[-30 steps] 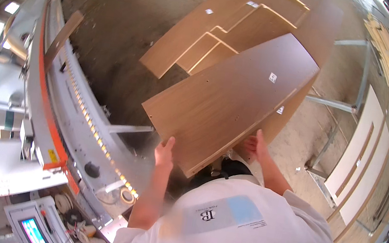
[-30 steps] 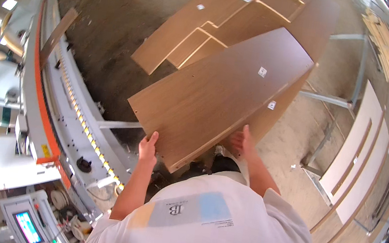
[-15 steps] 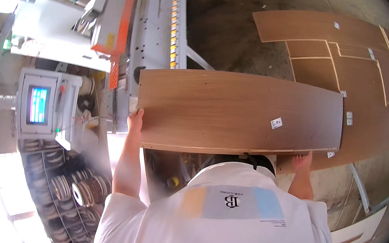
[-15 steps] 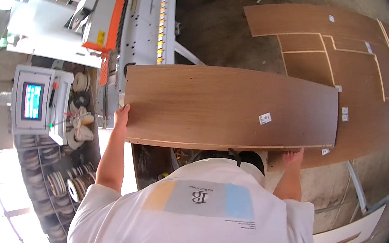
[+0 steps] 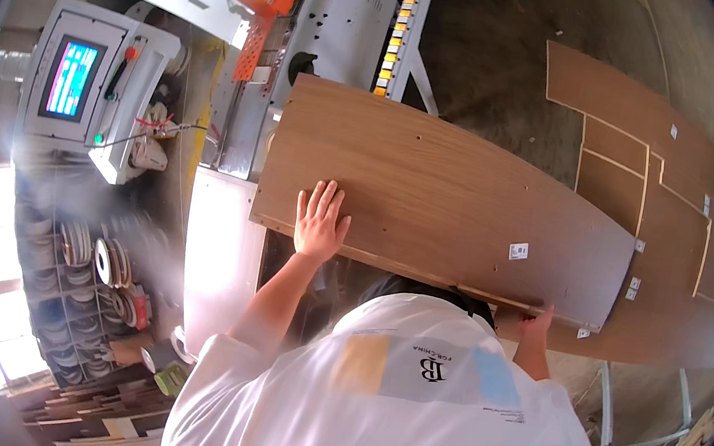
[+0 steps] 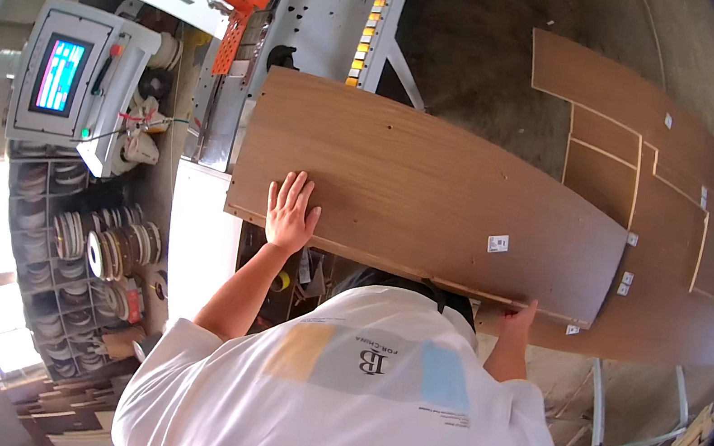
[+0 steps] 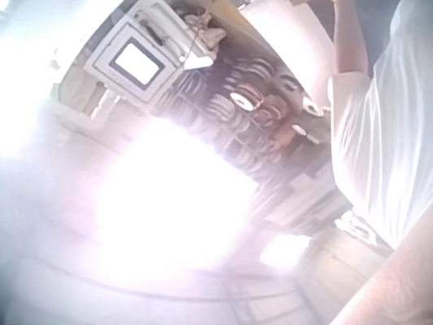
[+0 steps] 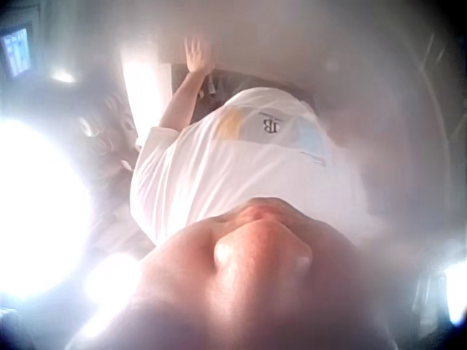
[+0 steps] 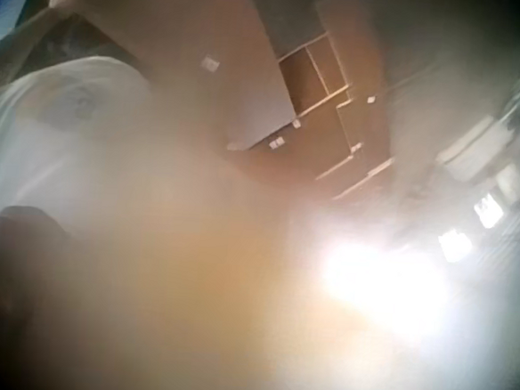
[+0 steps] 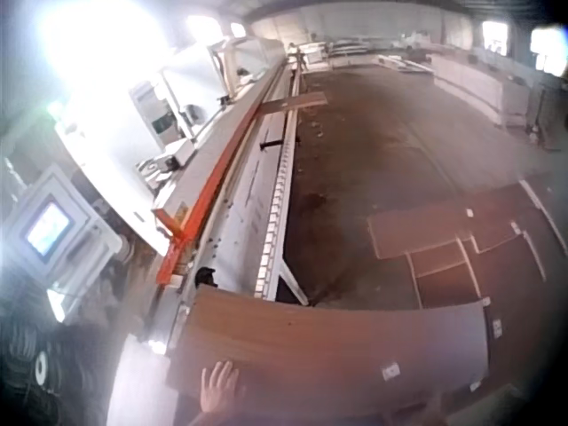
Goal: The person repeatedly picks up flat-pack wooden panels from the floor, places them on a conveyor-like machine, and uses a handheld tool to apply fasteners or seal edges. They then remove the panels and stack them on the floor, repeating the process for multiple pieces.
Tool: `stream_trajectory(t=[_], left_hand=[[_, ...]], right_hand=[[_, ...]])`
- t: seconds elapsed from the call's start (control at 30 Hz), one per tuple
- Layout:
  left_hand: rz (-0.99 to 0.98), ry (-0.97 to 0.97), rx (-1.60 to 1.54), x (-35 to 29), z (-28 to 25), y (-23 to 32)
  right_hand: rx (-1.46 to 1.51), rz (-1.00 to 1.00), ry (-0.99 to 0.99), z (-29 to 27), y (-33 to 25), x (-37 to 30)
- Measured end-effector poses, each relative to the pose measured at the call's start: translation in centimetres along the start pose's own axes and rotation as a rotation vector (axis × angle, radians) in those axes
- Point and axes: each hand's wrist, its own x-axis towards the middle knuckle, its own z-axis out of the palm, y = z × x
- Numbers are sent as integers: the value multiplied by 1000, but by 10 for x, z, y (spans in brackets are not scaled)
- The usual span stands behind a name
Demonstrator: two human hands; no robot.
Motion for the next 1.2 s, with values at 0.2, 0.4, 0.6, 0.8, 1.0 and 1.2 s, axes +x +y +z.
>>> stream_trajectory(t=[0.2, 0.4, 0.6, 0.8, 1.0, 1.2], left_hand=[[-9, 25, -67, -1, 4, -19], [-18, 59, -111, 23, 0, -42], [-88, 184, -114, 54, 12, -103], [-406, 208, -94, 90, 32, -138], [-448, 181, -81, 109, 25, -179], [-429, 217, -112, 119, 21, -184]], right_hand=[[-79, -149, 64, 5, -30, -73], [-12, -202, 4, 33, -49, -114], [-12, -155, -230, 105, -38, -142], [-237, -62, -269, 184, -13, -210], [-329, -61, -307, 223, 18, -237], [-397, -121, -277, 231, 17, -229]])
